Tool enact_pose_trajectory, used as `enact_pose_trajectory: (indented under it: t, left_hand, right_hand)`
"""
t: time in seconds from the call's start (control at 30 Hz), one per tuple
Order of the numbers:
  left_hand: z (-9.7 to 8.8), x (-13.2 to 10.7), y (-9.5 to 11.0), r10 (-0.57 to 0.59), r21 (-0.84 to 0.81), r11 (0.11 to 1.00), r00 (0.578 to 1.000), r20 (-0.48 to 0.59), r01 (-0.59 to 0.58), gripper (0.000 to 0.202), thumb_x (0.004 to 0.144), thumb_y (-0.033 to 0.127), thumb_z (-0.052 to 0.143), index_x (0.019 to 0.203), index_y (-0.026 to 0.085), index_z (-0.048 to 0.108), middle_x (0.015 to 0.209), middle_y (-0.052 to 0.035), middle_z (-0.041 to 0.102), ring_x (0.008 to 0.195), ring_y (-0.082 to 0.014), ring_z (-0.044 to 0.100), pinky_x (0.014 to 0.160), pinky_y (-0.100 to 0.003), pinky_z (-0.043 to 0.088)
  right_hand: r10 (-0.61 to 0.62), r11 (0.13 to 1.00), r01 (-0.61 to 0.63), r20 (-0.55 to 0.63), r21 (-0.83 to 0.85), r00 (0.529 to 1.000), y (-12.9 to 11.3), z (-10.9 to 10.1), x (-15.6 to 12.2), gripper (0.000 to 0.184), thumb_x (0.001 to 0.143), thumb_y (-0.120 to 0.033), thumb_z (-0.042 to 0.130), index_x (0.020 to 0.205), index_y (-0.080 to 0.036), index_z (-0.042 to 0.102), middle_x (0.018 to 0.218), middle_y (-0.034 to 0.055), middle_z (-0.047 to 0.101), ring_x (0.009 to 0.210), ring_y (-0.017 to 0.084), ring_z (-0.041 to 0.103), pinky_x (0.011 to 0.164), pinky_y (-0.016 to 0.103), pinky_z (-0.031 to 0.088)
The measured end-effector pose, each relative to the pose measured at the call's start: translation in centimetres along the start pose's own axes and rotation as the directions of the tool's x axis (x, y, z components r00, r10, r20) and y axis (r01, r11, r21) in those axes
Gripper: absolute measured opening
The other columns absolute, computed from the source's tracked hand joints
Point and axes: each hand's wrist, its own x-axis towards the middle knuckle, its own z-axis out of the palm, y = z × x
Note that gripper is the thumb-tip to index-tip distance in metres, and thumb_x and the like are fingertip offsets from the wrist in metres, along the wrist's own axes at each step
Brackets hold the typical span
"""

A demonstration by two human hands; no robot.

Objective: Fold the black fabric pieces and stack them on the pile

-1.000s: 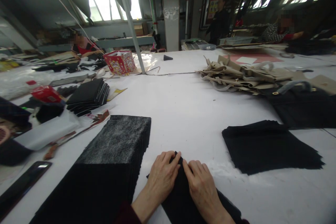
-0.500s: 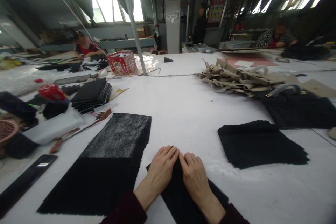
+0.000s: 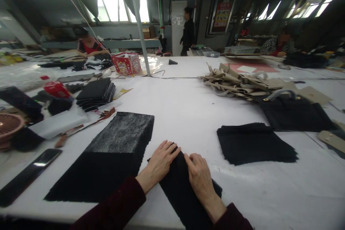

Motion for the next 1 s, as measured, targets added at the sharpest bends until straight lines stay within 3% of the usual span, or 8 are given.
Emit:
enact_pose_trajectory:
  t: [0.23,0.33,0.63,0.83,1.0]
  left_hand:
    - [0.2,0.1,0.3,0.055,0.022,0.998,0.997,0.045,-0.056,0.059,0.083,0.006,0.046,0.141,0.018,0.042,0.130,-0.0087,0.055,0.128,-0.0209,0.043,0.115,-0.039,0.023]
    - [0.5,0.0,0.8,0.071,0.051,0.996,0.996,0.057,-0.074,0.067,0.080,0.005,0.046,0.145,0.022,0.036,0.133,-0.0083,0.052,0.127,-0.0215,0.043,0.114,-0.040,0.024]
    - [-0.2,0.1,2.1,0.129,0.058,0.990,0.990,0.056,-0.132,0.059,0.083,0.002,0.042,0.140,0.018,0.042,0.129,-0.0088,0.055,0.122,-0.0214,0.047,0.112,-0.038,0.028]
    - [-0.6,0.2,3.0,0.141,0.072,0.986,0.985,0.094,-0.148,0.064,0.083,0.000,0.042,0.143,0.025,0.041,0.130,-0.0090,0.054,0.122,-0.0220,0.048,0.112,-0.042,0.029]
    - [-0.2,0.3,3.1,0.202,0.031,0.978,0.976,0.085,-0.205,0.064,0.081,0.001,0.044,0.142,0.023,0.042,0.133,-0.0078,0.053,0.123,-0.0218,0.046,0.112,-0.040,0.030]
  right_hand:
    - [-0.005,0.999,0.005,-0.009,-0.049,1.000,0.5,-0.6,-1.4,0.034,0.092,-0.006,0.043,0.120,-0.016,0.059,0.089,0.0064,0.055,0.083,0.020,0.049,0.074,0.033,0.039]
    - [0.005,0.998,-0.005,0.002,-0.070,1.000,0.6,-1.2,-1.9,0.034,0.090,-0.004,0.045,0.119,-0.015,0.060,0.089,0.0061,0.055,0.083,0.020,0.048,0.075,0.033,0.038]
    - [0.035,0.995,-0.031,0.035,-0.093,0.999,0.6,-2.8,-3.3,0.033,0.090,-0.006,0.049,0.120,-0.015,0.059,0.091,0.0068,0.056,0.084,0.021,0.048,0.075,0.034,0.038]
    - [0.068,0.993,-0.062,0.052,-0.104,0.996,0.7,-3.9,-3.9,0.033,0.089,-0.007,0.051,0.120,-0.015,0.058,0.090,0.0062,0.056,0.084,0.021,0.048,0.076,0.034,0.037]
    - [0.080,0.992,-0.074,0.057,-0.098,0.995,0.8,-4.4,-4.5,0.032,0.089,-0.007,0.052,0.120,-0.015,0.058,0.090,0.0060,0.055,0.085,0.021,0.048,0.078,0.035,0.037]
